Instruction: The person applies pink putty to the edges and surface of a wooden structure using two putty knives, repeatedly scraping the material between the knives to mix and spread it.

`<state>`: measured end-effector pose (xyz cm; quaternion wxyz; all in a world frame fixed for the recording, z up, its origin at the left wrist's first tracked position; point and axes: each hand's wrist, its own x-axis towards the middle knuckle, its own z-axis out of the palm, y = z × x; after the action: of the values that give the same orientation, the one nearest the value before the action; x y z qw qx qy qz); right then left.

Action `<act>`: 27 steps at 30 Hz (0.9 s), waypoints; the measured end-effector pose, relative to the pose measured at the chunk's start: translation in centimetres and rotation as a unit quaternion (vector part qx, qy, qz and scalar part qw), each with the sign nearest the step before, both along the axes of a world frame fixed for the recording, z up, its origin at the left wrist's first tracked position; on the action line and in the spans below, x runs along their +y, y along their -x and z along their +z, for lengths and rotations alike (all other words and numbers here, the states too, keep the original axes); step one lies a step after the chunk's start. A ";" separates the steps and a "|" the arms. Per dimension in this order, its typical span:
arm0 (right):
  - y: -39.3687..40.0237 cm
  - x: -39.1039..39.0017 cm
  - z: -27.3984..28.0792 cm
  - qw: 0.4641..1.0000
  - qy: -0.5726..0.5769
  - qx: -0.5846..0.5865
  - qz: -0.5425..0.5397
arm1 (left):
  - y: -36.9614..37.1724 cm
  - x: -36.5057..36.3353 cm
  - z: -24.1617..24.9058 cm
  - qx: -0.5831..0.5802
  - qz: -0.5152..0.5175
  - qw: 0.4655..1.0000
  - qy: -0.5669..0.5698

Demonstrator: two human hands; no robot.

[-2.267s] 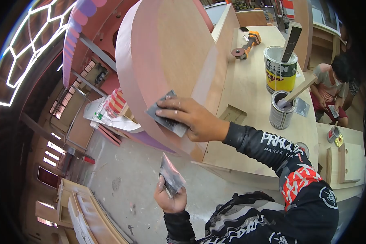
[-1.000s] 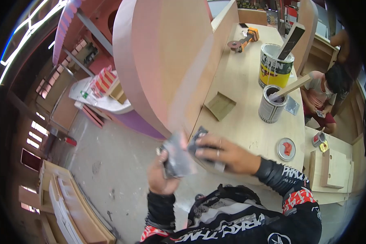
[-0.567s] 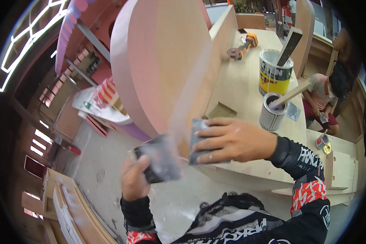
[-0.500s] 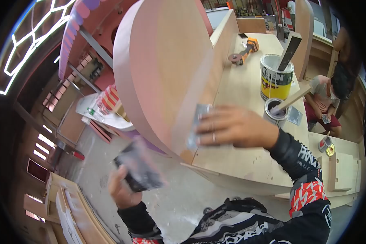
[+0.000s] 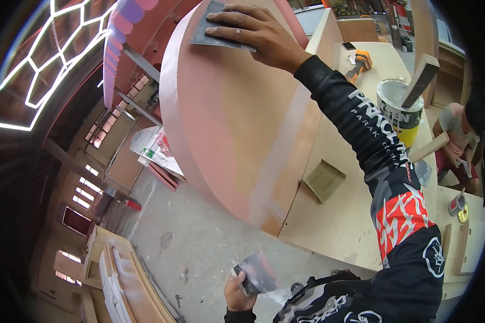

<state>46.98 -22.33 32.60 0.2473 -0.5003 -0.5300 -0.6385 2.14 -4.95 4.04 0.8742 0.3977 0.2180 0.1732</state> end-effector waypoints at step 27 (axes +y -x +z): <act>-4.5 1.8 1.4 0.995 -0.048 0.037 0.073 | -2.3 -0.3 -1.4 0.026 0.049 0.998 0.011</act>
<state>51.51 -20.51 34.04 0.3367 -0.4705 -0.5243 -0.6248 4.40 -5.27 2.69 0.8633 0.3811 0.2616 0.2026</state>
